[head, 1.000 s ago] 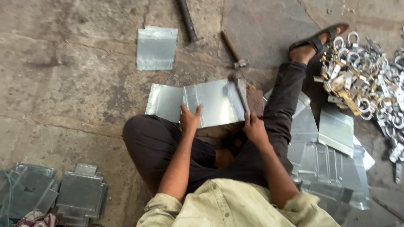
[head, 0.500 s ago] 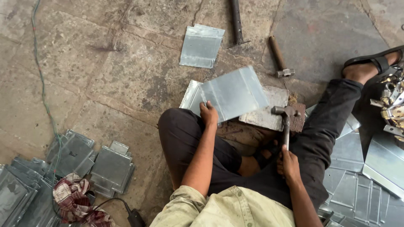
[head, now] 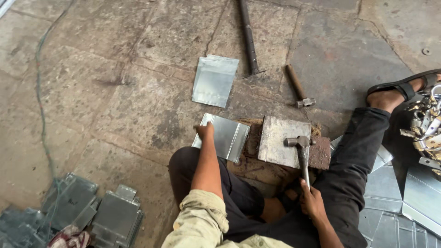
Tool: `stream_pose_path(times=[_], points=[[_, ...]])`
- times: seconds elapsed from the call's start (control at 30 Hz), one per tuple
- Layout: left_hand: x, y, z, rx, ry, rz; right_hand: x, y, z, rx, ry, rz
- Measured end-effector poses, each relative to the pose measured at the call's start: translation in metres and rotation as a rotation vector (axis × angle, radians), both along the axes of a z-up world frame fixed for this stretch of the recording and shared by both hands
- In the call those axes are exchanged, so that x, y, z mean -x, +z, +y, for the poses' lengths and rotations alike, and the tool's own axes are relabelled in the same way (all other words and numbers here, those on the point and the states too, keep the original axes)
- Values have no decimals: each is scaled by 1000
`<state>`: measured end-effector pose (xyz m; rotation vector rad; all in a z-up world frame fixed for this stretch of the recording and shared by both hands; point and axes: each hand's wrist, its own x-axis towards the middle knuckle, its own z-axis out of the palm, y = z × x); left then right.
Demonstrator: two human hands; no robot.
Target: The person hammers a metal sheet on a stone block, then picks up a different metal sheet and hammers its edges while sitting on the floor.
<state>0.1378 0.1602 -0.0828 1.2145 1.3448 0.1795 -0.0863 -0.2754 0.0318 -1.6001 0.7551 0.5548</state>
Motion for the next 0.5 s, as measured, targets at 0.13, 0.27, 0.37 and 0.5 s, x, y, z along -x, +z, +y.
stream_pose_path(times=[0.13,0.27,0.37,0.5], points=[[11,-30,-27,45,37,192,-2,0,0,29,24,7],[22,-41,-49,69,81,312,-8,-1,3,-25,2,19],[25,-46,-56,56,74,347,-4,2,3,-22,-6,41],[28,-41,-55,37,60,336,-10,7,5,-80,-17,53]])
